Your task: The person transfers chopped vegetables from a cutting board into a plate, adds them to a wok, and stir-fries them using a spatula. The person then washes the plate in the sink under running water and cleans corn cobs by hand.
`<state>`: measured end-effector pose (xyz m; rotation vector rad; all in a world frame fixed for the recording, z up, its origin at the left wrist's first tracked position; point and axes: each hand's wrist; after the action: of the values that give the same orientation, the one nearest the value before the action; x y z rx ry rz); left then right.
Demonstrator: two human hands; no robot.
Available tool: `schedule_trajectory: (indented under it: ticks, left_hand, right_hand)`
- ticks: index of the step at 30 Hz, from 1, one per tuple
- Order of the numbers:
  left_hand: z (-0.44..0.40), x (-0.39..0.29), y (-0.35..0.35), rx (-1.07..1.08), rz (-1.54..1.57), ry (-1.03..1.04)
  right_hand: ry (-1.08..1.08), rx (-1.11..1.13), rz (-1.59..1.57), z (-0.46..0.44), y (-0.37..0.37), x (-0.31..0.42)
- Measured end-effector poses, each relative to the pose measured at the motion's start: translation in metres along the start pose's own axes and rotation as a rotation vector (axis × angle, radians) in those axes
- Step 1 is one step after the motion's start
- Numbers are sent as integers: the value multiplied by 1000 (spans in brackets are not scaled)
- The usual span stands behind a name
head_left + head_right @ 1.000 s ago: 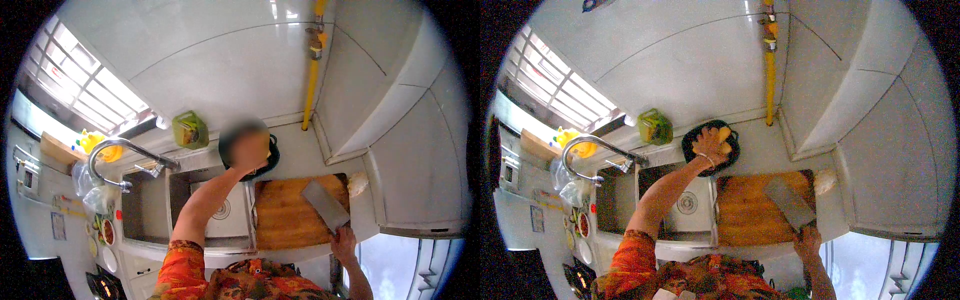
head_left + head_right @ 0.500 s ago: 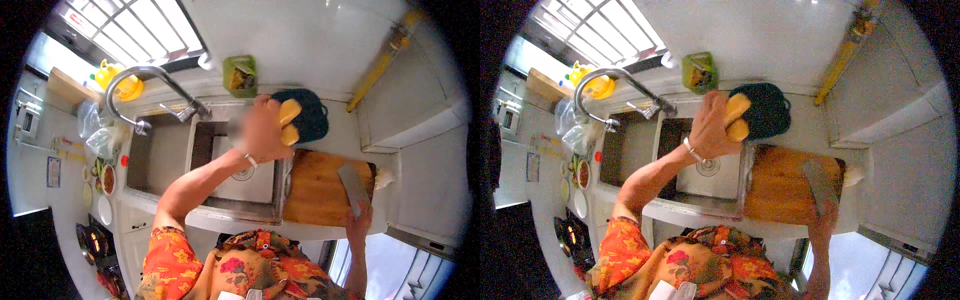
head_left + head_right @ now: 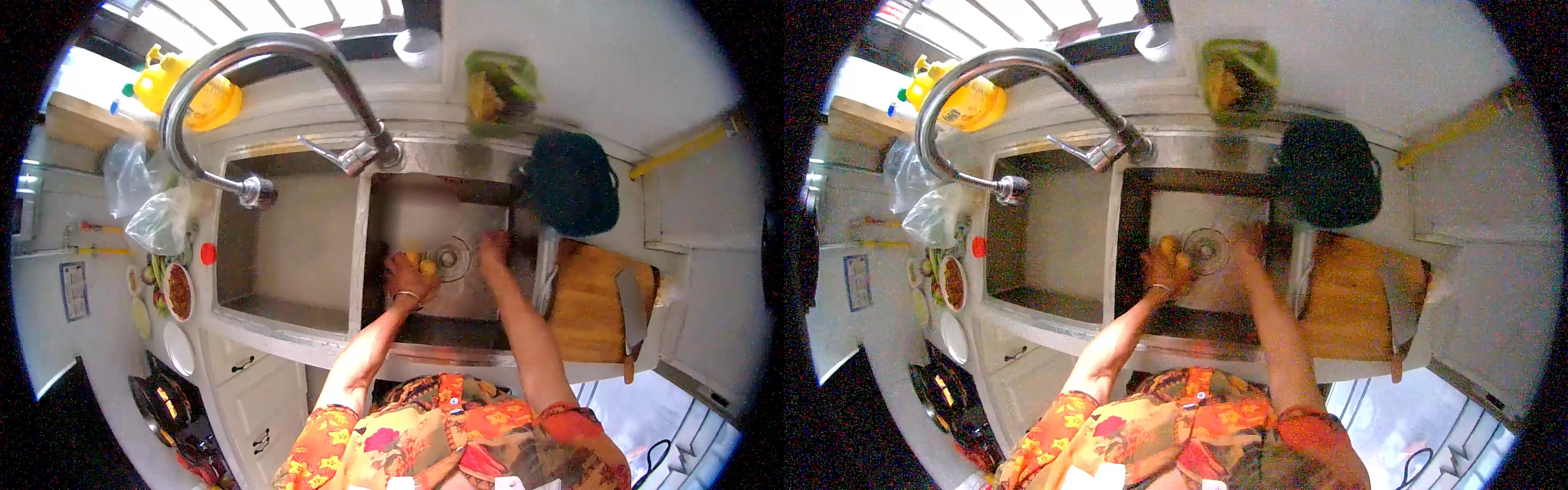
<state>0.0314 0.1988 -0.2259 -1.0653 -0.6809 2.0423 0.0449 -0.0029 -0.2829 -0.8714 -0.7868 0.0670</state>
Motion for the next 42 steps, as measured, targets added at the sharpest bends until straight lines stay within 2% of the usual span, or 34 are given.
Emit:
schedule_trajectory:
  ticks: [3, 5, 6, 7, 9, 11, 12, 13, 14, 15, 16, 18, 20, 21, 23, 24, 26, 27, 28, 30, 32, 33, 35, 36, 37, 39, 41, 42]
  left_hand:
    - [-21, 18, 17, 47, -105, -13]
    - [-26, 22, 19, 174, -143, 5]
    - [-27, 20, 17, 237, -159, 16]
    - [-29, 22, 25, 28, -144, 104]
    - [-27, 23, 30, -170, -125, 196]
    - [-22, 14, 24, -290, -183, 269]
    - [-21, 8, 21, -329, -201, 292]
    - [-26, 1, 19, -91, -251, 222]
    - [-29, -4, 17, 144, -300, 150]
    - [-27, -10, 12, 145, -297, 148]
    - [-24, -17, 4, 159, -213, 154]
    - [-24, -17, 1, 173, -133, 160]
    - [-28, -5, 10, 125, -114, 180]
    - [-31, 1, 18, 131, -119, 184]
    - [-35, 10, 32, 28, -108, 226]
    - [-37, 10, 29, 35, -111, 228]
    - [-45, 9, 19, 67, 595, 245]
    - [-43, 4, 18, 72, 592, 245]
    - [-41, -3, 17, 41, 381, 217]
    - [-33, -11, 25, 14, 169, 189]
    - [-23, -6, 38, 139, -90, 241]
    - [-23, -5, 42, 180, -177, 263]
    - [-29, 2, 50, 133, -73, 270]
    - [-32, 5, 52, 119, -40, 270]
    - [-42, 8, 51, 84, 5, 265]
    - [-54, 13, 51, 48, 51, 268]
    - [-57, 22, 57, -217, 176, 291]
    - [-69, 29, 60, -215, 176, 295]
  right_hand:
    - [8, -147, -30, -26, 13, -9]
    - [-159, -27, 11, -6, 34, -9]
    - [-241, 163, 27, 14, 37, -1]
    - [-292, 344, 16, 30, 37, 8]
    - [-268, 543, -111, 45, 29, 16]
    - [-240, 623, -304, 47, 15, 20]
    - [-236, 622, -298, 43, 6, 26]
    - [-154, 331, -161, 31, -1, 26]
    - [-121, 184, -91, 16, 0, 20]
    - [-77, 41, -22, -1, 3, 8]
    - [-148, -219, 33, -28, 32, -33]
    - [-216, -479, 86, -25, 48, -40]
    - [-309, 432, -9, 35, 31, 24]
    - [-302, 429, -11, 45, 14, 43]
    - [-53, 566, -241, 55, -10, 65]
    - [-45, 562, -242, 45, -15, 61]
    - [-175, 27, 203, 10, -25, 43]
    - [-169, 26, 203, 0, -5, 11]
    - [-367, -280, 441, -15, 35, -35]
    - [-559, -589, 681, -6, 44, -39]
    - [-389, 533, -45, 51, 12, 32]
    - [-386, 527, -47, 42, 9, 31]
    - [-374, -36, 388, 20, 0, 24]
    - [-368, -33, 388, 20, -5, 23]
    - [-169, 94, 469, 19, -9, 23]
    - [32, 214, 543, 39, -7, 22]
    - [-217, 191, 664, 100, 8, 9]
    - [-299, 179, 702, 118, 10, 6]
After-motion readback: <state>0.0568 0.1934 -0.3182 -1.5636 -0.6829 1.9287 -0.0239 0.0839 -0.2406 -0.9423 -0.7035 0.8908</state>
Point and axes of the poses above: each hand's wrist, its own z-axis away from the middle knuckle, its own y-axis out of the palm, x = y × z, and after that the axes turned 12 degrees about z, right-handed
